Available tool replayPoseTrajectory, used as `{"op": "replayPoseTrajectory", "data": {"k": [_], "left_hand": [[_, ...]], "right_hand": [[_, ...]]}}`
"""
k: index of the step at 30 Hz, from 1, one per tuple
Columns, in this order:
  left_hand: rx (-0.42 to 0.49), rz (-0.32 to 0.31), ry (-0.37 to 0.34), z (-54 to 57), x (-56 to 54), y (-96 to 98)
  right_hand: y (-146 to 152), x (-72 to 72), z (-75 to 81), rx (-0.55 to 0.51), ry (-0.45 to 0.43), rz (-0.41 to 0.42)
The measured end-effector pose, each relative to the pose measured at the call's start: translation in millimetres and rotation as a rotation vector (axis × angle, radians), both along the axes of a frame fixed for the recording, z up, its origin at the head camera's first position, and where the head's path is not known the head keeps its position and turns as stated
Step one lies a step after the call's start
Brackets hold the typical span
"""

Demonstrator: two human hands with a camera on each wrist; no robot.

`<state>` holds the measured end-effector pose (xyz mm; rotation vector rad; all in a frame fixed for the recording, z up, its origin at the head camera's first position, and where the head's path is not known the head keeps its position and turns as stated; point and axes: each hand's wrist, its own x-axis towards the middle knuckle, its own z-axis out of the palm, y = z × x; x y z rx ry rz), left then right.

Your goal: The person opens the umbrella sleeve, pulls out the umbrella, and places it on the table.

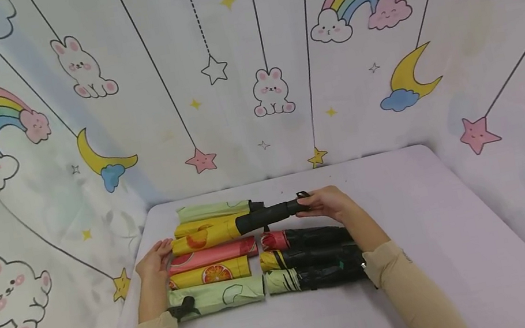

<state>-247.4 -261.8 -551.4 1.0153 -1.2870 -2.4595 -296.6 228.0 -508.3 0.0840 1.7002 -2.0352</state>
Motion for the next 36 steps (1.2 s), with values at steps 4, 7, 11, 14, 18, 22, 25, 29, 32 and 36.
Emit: {"op": "replayPoseTrajectory", "data": {"k": [4, 7, 11, 14, 18, 22, 25, 29, 32, 36], "left_hand": [[-0.011, 0.001, -0.015, -1.1, 0.9, -0.2], [-0.013, 0.004, -0.029, -2.9, 2.5, -1.0], [0.002, -0.005, -0.025, -4.0, 3.3, -1.8], [0.013, -0.012, -0.014, -3.8, 2.7, -1.8], [0.016, -0.002, -0.006, -3.7, 1.1, -1.7], [0.016, 0.012, -0.006, -4.7, -0.3, -1.2], [0.021, 0.007, -0.007, -6.3, -1.3, -1.5], [0.025, -0.003, -0.019, -7.5, -2.1, -2.0], [0.032, 0.004, -0.023, -6.9, -3.0, -1.4], [0.026, 0.004, -0.016, -5.2, -3.3, 0.3]], "right_hand": [[4.8, 0.5, -0.6, -0.007, -0.014, -0.010], [7.7, 1.6, 0.2, -0.012, -0.011, -0.008], [10.6, 3.1, 2.0, -0.020, 0.001, 0.004], [12.5, 3.8, 3.3, -0.015, -0.004, 0.004], [14.4, 4.8, 5.6, -0.006, 0.007, 0.010], [15.2, 5.1, 8.0, -0.002, 0.025, 0.024], [16.5, 5.0, 7.5, -0.009, 0.021, 0.019], [20.1, 5.8, 7.0, -0.028, 0.016, 0.012], [22.5, 6.8, 9.6, -0.033, 0.024, 0.012], [25.5, 7.3, 11.3, -0.034, 0.035, 0.007]]}}
